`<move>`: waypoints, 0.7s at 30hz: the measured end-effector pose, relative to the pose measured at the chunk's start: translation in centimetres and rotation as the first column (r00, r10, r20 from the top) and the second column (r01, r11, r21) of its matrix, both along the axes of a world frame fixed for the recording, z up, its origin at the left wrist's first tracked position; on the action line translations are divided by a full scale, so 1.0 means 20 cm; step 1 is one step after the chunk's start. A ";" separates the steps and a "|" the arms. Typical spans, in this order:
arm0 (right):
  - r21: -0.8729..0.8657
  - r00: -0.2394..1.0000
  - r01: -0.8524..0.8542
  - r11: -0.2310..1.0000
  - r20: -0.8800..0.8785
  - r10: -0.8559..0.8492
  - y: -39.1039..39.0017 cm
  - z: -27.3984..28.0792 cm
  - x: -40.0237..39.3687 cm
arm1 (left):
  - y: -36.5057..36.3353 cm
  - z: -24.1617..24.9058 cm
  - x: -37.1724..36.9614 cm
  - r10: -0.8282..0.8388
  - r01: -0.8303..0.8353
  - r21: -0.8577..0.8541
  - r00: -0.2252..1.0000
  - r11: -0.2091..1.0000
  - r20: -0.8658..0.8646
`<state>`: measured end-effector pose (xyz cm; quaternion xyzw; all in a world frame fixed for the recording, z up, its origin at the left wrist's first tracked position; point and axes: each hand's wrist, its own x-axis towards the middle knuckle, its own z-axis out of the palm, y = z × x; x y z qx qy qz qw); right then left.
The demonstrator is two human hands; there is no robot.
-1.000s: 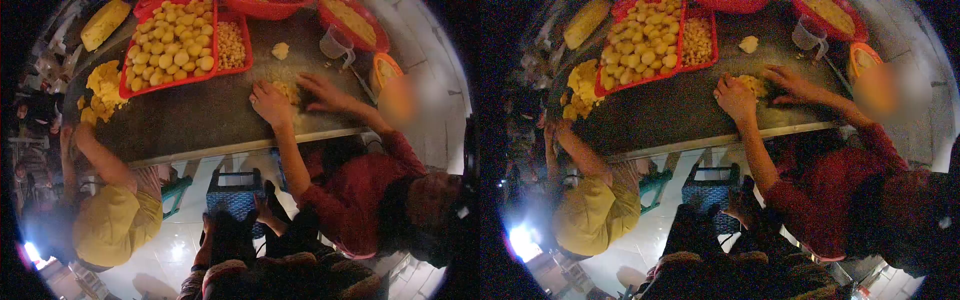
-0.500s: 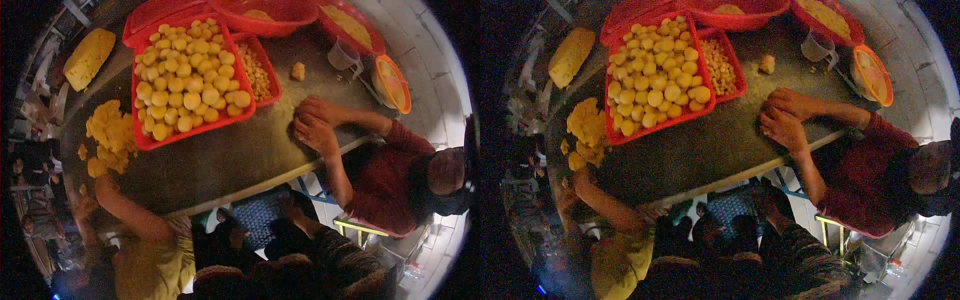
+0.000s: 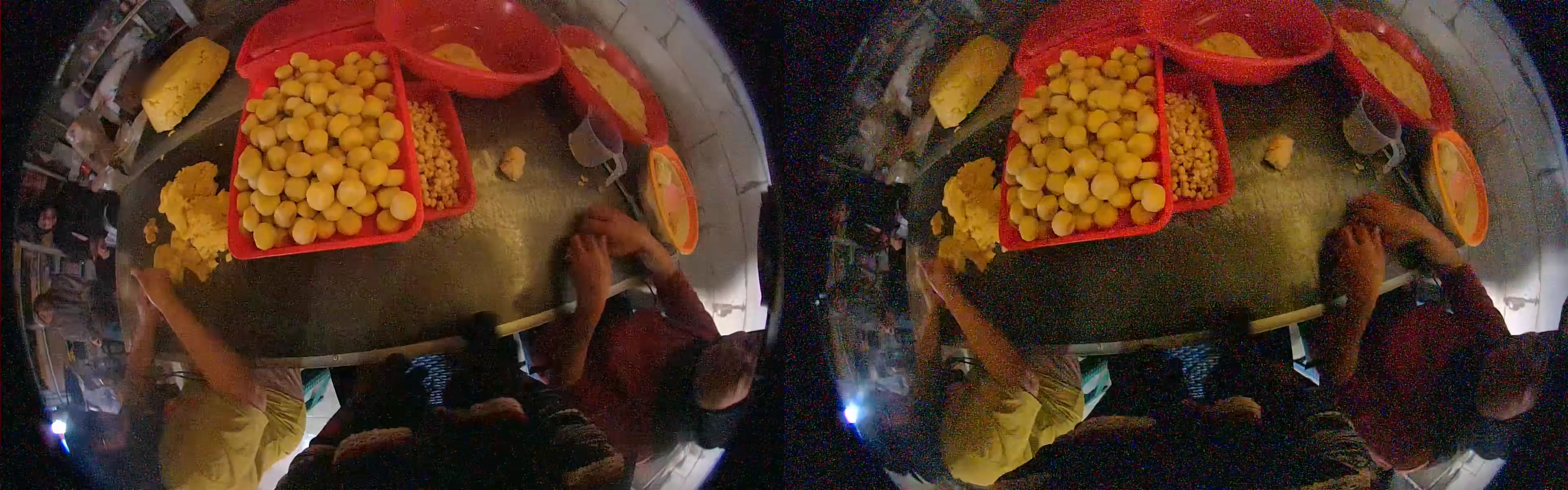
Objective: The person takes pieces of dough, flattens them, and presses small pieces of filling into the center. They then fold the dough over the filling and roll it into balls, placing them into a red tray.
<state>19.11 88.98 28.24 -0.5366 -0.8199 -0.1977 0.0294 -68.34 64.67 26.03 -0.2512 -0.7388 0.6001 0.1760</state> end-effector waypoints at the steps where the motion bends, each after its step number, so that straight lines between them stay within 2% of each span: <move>1: 0.014 1.000 -0.010 1.000 -0.010 0.010 0.04 -0.01 0.06 | -0.01 0.06 0.05 0.010 -0.010 0.014 1.000 1.000 -0.010; 4: 0.093 0.999 -0.036 0.995 0.033 0.033 0.15 -0.01 0.13 | 0.24 -0.02 0.65 -0.065 0.034 0.155 0.978 0.987 0.199; 6: -0.112 0.979 0.002 0.994 0.204 0.021 0.23 0.13 -0.01 | 0.02 -0.15 0.76 -0.129 0.040 0.264 0.934 0.964 0.332; 7: -0.096 0.999 -0.027 0.995 0.018 0.029 0.23 0.23 -0.15 | -0.31 -0.18 0.75 -0.174 0.042 0.328 0.907 0.944 0.383; 8: -0.080 0.985 -0.055 0.995 -0.170 0.041 0.19 0.35 -0.33 | -0.47 -0.24 0.73 -0.225 0.046 0.390 0.876 0.920 0.427; 9: -0.045 0.977 -0.164 0.985 -0.147 0.156 0.25 0.34 -0.40 | -0.61 -0.29 0.72 -0.279 0.047 0.451 0.840 0.891 0.466; 10: -0.010 0.955 -0.275 0.962 -0.119 0.272 0.34 0.29 -0.47 | -0.58 -0.30 0.84 -0.336 0.044 0.511 0.802 0.858 0.494; 11: 0.018 0.948 -0.293 0.956 -0.121 0.293 0.46 0.23 -0.52 | -0.49 -0.39 1.00 -0.394 0.038 0.572 0.763 0.819 0.513; 13: 0.084 0.813 -0.578 0.812 -0.029 0.581 0.65 0.08 -0.61 | -0.20 -0.44 1.46 -0.494 0.010 0.668 0.681 0.744 0.541; 14: 0.093 0.796 -0.600 0.795 -0.031 0.605 0.65 0.07 -0.64 | -0.15 -0.49 1.62 -0.539 -0.010 0.707 0.639 0.708 0.549; 17: 0.131 0.783 -0.608 0.783 -0.063 0.619 0.70 0.01 -0.68 | -0.04 -0.59 1.96 -0.680 -0.076 0.812 0.504 0.579 0.532; 19: 0.207 0.899 -0.383 0.900 -0.140 0.414 0.80 -0.17 -0.69 | -0.11 -0.69 2.13 -0.767 -0.133 0.863 0.407 0.488 0.496; 20: 0.214 0.889 -0.402 0.890 -0.142 0.436 0.82 -0.20 -0.70 | -0.13 -0.75 2.22 -0.809 -0.157 0.884 0.359 0.440 0.466; 21: 0.202 0.902 -0.348 0.916 -0.194 0.385 0.83 -0.22 -0.70 | -0.10 -0.77 2.30 -0.849 -0.180 0.902 0.308 0.392 0.430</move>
